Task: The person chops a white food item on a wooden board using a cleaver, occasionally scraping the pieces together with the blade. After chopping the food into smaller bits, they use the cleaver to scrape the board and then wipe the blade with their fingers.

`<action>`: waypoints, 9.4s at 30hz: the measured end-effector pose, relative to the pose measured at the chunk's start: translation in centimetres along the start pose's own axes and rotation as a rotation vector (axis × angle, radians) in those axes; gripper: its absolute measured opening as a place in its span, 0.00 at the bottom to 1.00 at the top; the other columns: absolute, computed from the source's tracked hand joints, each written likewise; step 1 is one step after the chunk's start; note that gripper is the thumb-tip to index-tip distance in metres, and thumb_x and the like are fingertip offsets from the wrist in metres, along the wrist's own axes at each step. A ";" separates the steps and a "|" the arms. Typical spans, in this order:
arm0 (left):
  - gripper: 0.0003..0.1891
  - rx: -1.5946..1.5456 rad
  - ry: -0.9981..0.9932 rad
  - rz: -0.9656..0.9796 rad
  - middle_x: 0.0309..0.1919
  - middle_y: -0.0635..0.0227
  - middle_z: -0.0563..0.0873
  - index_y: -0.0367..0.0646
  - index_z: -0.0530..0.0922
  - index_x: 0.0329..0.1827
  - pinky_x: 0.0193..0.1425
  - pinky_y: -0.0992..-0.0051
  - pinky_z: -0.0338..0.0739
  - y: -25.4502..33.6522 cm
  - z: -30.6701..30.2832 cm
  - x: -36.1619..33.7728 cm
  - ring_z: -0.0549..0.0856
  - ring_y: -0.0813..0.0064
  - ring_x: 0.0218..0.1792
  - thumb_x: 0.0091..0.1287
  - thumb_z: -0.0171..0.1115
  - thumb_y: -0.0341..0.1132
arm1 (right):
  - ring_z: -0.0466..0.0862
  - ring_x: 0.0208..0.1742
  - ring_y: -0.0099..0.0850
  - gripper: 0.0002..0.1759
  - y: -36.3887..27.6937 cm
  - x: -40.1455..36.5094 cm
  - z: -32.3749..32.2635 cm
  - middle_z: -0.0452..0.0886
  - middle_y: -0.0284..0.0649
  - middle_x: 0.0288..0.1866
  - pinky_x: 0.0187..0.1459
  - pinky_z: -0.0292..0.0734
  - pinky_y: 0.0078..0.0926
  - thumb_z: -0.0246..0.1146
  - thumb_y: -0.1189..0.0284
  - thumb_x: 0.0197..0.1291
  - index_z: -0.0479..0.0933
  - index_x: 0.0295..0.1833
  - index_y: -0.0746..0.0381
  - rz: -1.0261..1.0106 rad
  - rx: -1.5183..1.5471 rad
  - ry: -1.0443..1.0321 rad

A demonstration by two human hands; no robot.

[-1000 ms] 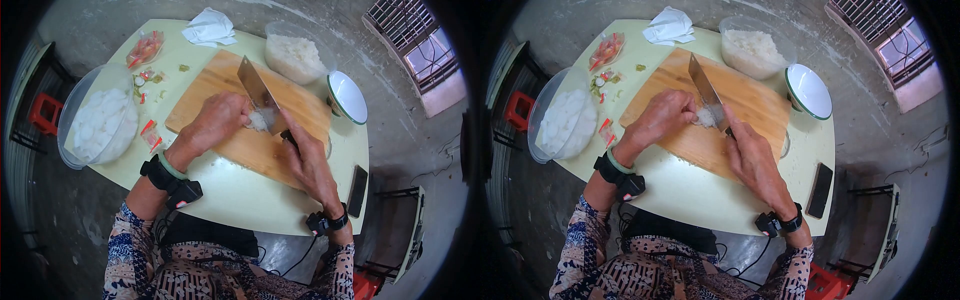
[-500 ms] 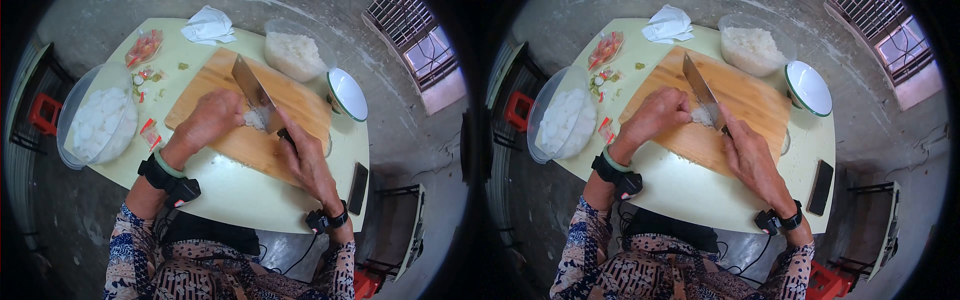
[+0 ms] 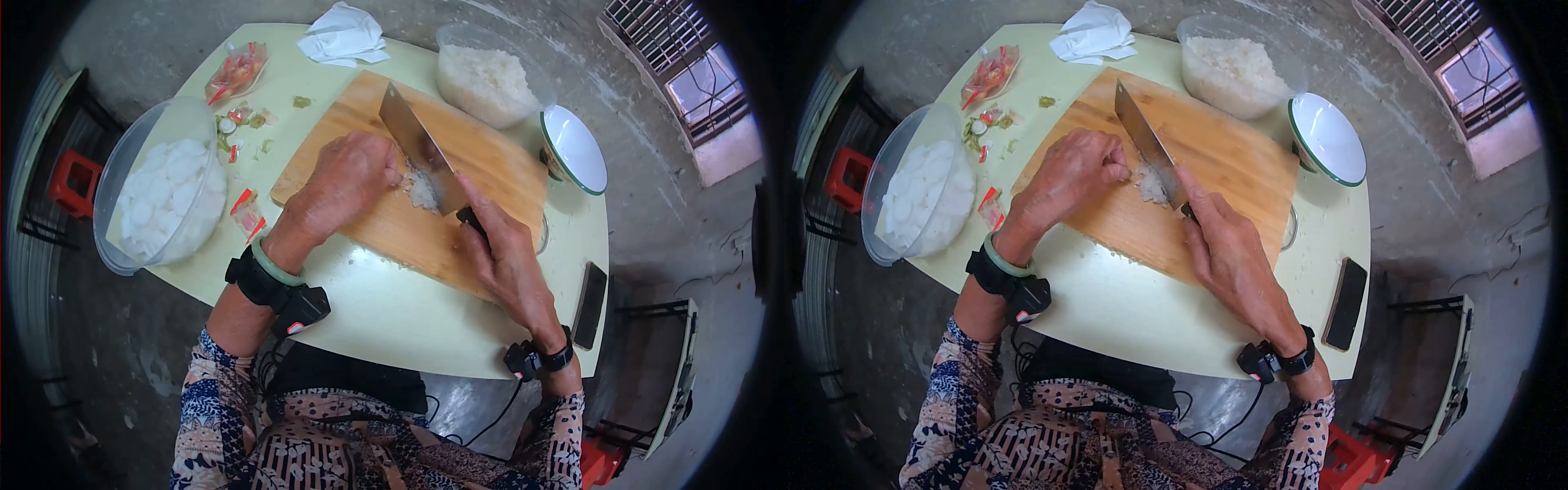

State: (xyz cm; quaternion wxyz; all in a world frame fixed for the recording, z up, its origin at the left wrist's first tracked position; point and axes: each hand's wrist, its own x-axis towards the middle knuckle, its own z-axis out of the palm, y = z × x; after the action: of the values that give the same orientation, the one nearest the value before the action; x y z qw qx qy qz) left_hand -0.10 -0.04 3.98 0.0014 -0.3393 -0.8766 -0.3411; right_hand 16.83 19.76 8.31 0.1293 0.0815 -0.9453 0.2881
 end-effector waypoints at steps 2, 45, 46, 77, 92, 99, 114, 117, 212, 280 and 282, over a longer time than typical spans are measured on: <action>0.09 0.007 0.007 0.002 0.36 0.57 0.89 0.39 0.84 0.35 0.56 0.54 0.79 -0.2 0.0 0.2 0.86 0.51 0.47 0.65 0.69 0.36 | 0.85 0.46 0.55 0.39 -0.1 0.0 0.0 0.82 0.57 0.48 0.52 0.80 0.48 0.60 0.84 0.71 0.62 0.86 0.61 0.000 -0.015 -0.029; 0.08 -0.347 0.671 0.264 0.26 0.72 0.85 0.40 0.82 0.45 0.36 0.77 0.80 2.7 -1.4 1.3 0.84 0.83 0.28 0.79 0.70 0.35 | 0.86 0.51 0.55 0.39 -1.7 -0.3 0.0 0.84 0.57 0.52 0.56 0.80 0.47 0.60 0.85 0.72 0.63 0.86 0.59 0.067 0.048 -0.050; 0.08 -0.348 0.671 0.265 0.26 0.72 0.85 0.40 0.82 0.45 0.36 0.77 0.80 2.7 -1.3 1.3 0.84 0.83 0.28 0.79 0.70 0.35 | 0.86 0.51 0.55 0.39 -1.6 -0.3 0.1 0.84 0.57 0.52 0.56 0.81 0.46 0.60 0.85 0.72 0.63 0.86 0.59 0.039 0.039 -0.040; 0.07 -0.240 0.710 0.310 0.29 0.70 0.88 0.40 0.83 0.43 0.36 0.74 0.83 2.4 -0.8 1.4 0.88 0.78 0.29 0.78 0.70 0.34 | 0.87 0.51 0.54 0.39 -1.7 -0.5 -0.2 0.85 0.57 0.54 0.57 0.81 0.46 0.61 0.84 0.71 0.63 0.86 0.59 0.069 0.037 -0.075; 0.07 -0.240 0.713 0.321 0.29 0.70 0.88 0.40 0.83 0.44 0.36 0.74 0.83 2.6 -0.8 1.3 0.87 0.77 0.29 0.78 0.70 0.34 | 0.86 0.53 0.56 0.39 -1.7 -0.5 -0.2 0.84 0.58 0.54 0.58 0.80 0.47 0.61 0.84 0.72 0.63 0.86 0.59 0.027 0.046 -0.069; 0.07 -0.246 0.702 0.317 0.30 0.70 0.88 0.40 0.83 0.43 0.36 0.74 0.82 2.5 -0.7 1.3 0.87 0.77 0.30 0.77 0.70 0.34 | 0.86 0.51 0.55 0.39 -1.6 -0.6 -0.1 0.84 0.57 0.51 0.57 0.80 0.47 0.61 0.85 0.71 0.64 0.86 0.59 0.056 0.027 -0.097; 0.08 -0.220 0.697 0.337 0.30 0.70 0.87 0.40 0.82 0.43 0.36 0.74 0.82 2.4 -0.6 1.4 0.87 0.77 0.29 0.77 0.70 0.34 | 0.87 0.50 0.54 0.38 -1.3 -0.5 -0.6 0.85 0.58 0.52 0.57 0.81 0.43 0.61 0.85 0.71 0.65 0.86 0.60 0.061 0.018 -0.036; 0.08 -0.181 0.699 0.360 0.30 0.71 0.86 0.40 0.82 0.43 0.35 0.75 0.82 2.5 -0.5 1.4 0.86 0.78 0.28 0.77 0.70 0.34 | 0.87 0.51 0.53 0.38 -1.0 -0.5 -0.4 0.85 0.58 0.53 0.58 0.81 0.42 0.61 0.85 0.71 0.65 0.85 0.60 0.048 0.000 -0.028; 0.20 0.000 -0.012 0.471 0.46 0.57 0.83 0.41 0.80 0.49 0.60 0.55 0.78 0.8 0.9 -0.2 0.84 0.51 0.54 0.65 0.76 0.45 | 0.87 0.48 0.57 0.37 0.2 -0.2 -1.4 0.85 0.59 0.51 0.53 0.80 0.51 0.60 0.86 0.69 0.67 0.84 0.62 -0.007 -0.132 0.013; 0.10 -0.158 0.630 0.624 0.23 0.68 0.80 0.40 0.82 0.35 0.28 0.71 0.73 2.7 -1.2 1.3 0.78 0.73 0.22 0.72 0.74 0.32 | 0.87 0.50 0.54 0.38 -1.1 -0.4 -0.9 0.85 0.57 0.51 0.56 0.81 0.45 0.61 0.84 0.72 0.64 0.86 0.60 0.031 -0.005 -0.015; 0.10 -0.164 0.668 0.612 0.23 0.68 0.80 0.40 0.81 0.34 0.27 0.71 0.73 2.6 -1.1 1.4 0.78 0.74 0.21 0.72 0.74 0.31 | 0.87 0.50 0.54 0.38 -1.0 -0.4 -0.7 0.85 0.57 0.51 0.56 0.81 0.46 0.61 0.84 0.72 0.64 0.86 0.60 0.040 -0.012 -0.046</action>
State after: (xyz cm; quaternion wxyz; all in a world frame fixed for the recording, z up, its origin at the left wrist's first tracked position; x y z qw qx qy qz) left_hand 0.16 1.54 6.71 0.3576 -0.4531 -0.6576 -0.4841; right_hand 17.59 19.39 9.32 0.1023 0.0682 -0.9512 0.2829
